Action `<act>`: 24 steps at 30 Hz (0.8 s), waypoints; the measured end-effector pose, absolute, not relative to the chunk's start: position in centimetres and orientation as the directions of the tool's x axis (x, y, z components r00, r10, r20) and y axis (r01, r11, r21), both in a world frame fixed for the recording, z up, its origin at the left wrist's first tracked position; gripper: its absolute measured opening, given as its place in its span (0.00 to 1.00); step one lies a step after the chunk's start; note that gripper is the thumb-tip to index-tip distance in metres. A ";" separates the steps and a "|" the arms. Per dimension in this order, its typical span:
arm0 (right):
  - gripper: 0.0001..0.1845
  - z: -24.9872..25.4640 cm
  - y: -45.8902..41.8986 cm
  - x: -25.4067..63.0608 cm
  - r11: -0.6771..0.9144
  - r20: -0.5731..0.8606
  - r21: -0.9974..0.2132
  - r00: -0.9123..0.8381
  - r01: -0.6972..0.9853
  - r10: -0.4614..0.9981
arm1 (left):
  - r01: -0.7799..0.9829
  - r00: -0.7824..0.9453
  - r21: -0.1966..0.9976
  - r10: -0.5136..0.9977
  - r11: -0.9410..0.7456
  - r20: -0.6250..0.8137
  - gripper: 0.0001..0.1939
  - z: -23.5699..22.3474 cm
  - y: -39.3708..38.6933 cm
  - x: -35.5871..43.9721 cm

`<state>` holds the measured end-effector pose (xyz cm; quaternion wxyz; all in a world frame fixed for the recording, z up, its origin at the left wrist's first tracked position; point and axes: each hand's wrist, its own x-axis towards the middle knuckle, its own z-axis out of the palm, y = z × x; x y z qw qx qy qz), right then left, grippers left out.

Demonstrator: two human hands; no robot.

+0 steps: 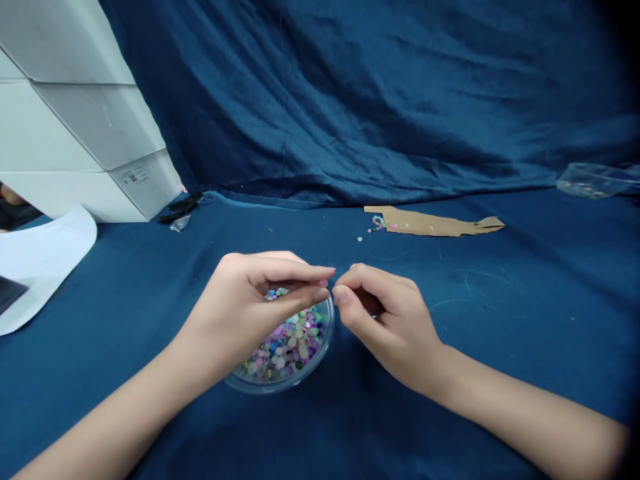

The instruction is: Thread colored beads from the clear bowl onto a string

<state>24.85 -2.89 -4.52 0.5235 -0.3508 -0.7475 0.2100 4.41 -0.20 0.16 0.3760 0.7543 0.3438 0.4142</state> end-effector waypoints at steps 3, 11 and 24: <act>0.14 -4.5 -2.9 24.8 0.667 0.635 -0.680 -0.212 0.305 0.743 | 0.214 0.416 0.847 0.830 -0.487 0.372 0.10 0.2 -0.2 4.5; 0.14 -4.5 -2.9 24.8 0.625 0.576 -0.715 -0.242 0.313 0.781 | 0.291 0.483 0.648 0.693 -0.703 0.535 0.08 0.2 0.0 4.4; 0.09 -4.6 -3.0 25.2 0.537 0.470 -0.824 -0.309 0.183 0.827 | 0.261 0.428 0.809 0.814 -0.527 0.392 0.11 1.4 -0.9 3.9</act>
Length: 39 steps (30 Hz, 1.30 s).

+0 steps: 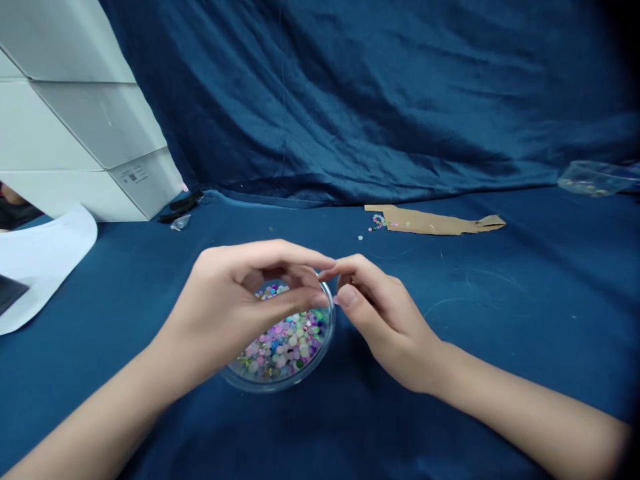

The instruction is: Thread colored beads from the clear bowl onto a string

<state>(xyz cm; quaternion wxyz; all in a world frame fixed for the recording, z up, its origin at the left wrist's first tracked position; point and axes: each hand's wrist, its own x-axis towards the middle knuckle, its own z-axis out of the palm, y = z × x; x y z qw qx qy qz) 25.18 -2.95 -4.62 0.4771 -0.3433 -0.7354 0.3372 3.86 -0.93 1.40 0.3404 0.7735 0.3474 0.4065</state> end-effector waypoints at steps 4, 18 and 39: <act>0.10 -4.6 -2.9 25.3 0.676 0.594 -0.716 -0.355 0.174 0.721 | 0.285 0.497 0.789 0.787 -0.545 0.364 0.11 2.0 -0.4 2.8; 0.16 -5.4 -2.8 25.1 0.510 0.510 -0.860 0.004 -0.021 0.860 | 0.763 0.646 0.002 0.763 -0.646 -0.020 0.09 0.6 1.7 -1.3; 0.18 -4.4 -3.0 25.0 0.499 0.483 -0.859 -0.141 0.114 0.864 | 0.779 0.625 0.004 0.777 -0.627 -0.078 0.06 -0.4 1.9 -0.2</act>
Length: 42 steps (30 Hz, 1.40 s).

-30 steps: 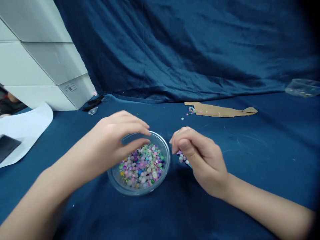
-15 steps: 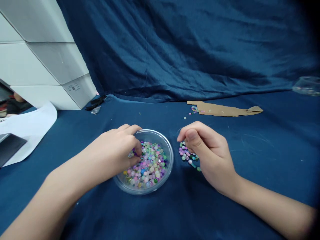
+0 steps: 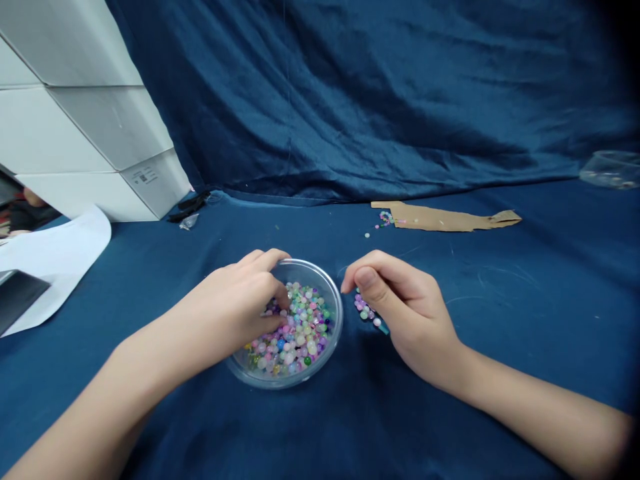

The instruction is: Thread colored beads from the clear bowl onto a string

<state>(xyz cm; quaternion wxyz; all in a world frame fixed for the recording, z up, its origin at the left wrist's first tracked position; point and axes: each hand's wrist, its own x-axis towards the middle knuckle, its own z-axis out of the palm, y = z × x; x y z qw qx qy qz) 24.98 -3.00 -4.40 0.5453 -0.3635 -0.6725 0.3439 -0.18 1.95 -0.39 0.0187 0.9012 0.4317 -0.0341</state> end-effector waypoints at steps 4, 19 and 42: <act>0.18 -4.4 -3.0 25.0 0.490 0.471 -0.864 -0.159 0.112 0.867 | 0.768 0.638 0.009 0.763 -0.641 -0.101 0.07 -0.5 2.0 -0.4; 0.17 -4.5 -2.9 25.1 0.498 0.459 -0.858 -0.251 0.124 0.852 | 0.588 0.672 0.269 0.646 -0.763 0.361 0.05 1.2 2.0 0.3; 0.12 -4.6 -3.2 24.8 0.670 0.632 -0.728 -0.239 0.142 0.737 | 0.094 0.610 0.969 0.783 -0.227 0.124 0.11 1.2 1.6 2.1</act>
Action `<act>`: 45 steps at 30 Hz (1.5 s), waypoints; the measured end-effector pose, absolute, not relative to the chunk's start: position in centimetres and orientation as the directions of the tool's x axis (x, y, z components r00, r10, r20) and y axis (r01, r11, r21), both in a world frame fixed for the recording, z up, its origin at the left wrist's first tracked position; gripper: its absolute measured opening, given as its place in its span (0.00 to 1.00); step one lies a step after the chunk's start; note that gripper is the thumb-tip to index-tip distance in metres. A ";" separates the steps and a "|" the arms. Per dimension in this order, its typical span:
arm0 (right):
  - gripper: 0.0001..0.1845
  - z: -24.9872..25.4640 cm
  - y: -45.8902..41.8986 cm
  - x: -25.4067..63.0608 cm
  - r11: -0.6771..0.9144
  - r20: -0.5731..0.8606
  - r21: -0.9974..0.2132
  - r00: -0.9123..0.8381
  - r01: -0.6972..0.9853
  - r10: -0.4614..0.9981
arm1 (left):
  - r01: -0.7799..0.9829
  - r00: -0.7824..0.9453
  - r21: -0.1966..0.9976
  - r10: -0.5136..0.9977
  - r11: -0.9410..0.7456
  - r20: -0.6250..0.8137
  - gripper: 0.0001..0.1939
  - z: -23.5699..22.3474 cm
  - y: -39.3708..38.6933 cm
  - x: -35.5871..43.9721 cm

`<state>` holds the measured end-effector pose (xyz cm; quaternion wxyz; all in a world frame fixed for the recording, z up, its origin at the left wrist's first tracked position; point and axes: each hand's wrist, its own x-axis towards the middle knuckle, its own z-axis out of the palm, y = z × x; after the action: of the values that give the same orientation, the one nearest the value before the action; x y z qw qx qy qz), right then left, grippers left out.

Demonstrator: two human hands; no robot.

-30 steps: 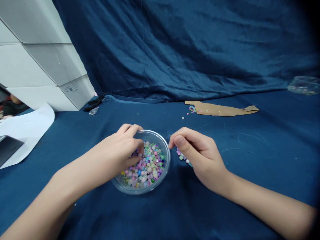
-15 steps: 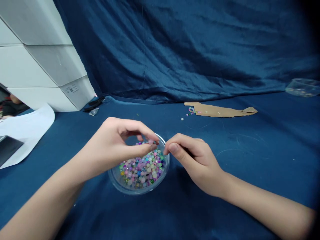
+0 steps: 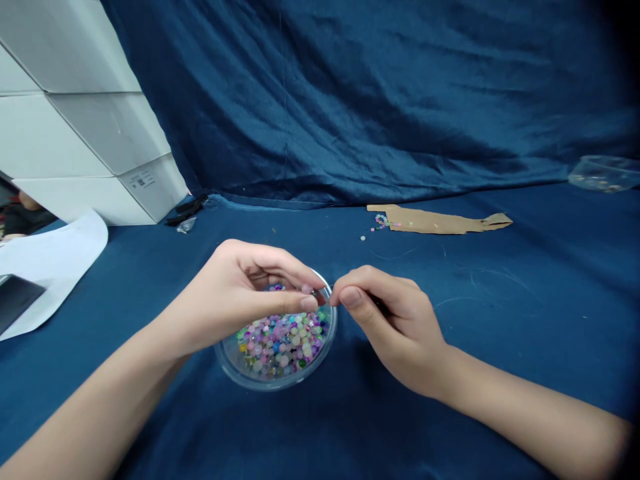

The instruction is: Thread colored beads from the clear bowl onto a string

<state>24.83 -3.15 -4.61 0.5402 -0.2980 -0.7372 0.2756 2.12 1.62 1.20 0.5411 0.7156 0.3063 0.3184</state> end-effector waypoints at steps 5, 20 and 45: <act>0.10 -4.7 -3.1 24.8 0.731 0.688 -0.664 -0.252 0.161 0.680 | 0.036 0.595 0.993 0.801 -0.115 0.072 0.11 0.9 1.7 2.3; 0.10 -5.0 -3.0 24.9 0.726 0.683 -0.674 -0.261 0.133 0.682 | -0.057 0.586 0.995 0.805 -0.077 0.096 0.14 0.4 1.3 3.1; 0.11 -4.6 -3.0 24.9 0.739 0.690 -0.656 -0.273 0.156 0.670 | -0.041 0.603 0.999 0.797 -0.024 0.044 0.13 0.3 1.2 3.0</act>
<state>24.87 -3.03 -4.59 0.5384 -0.2712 -0.7612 0.2390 2.97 1.23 0.34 0.6319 0.6342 0.2978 0.3315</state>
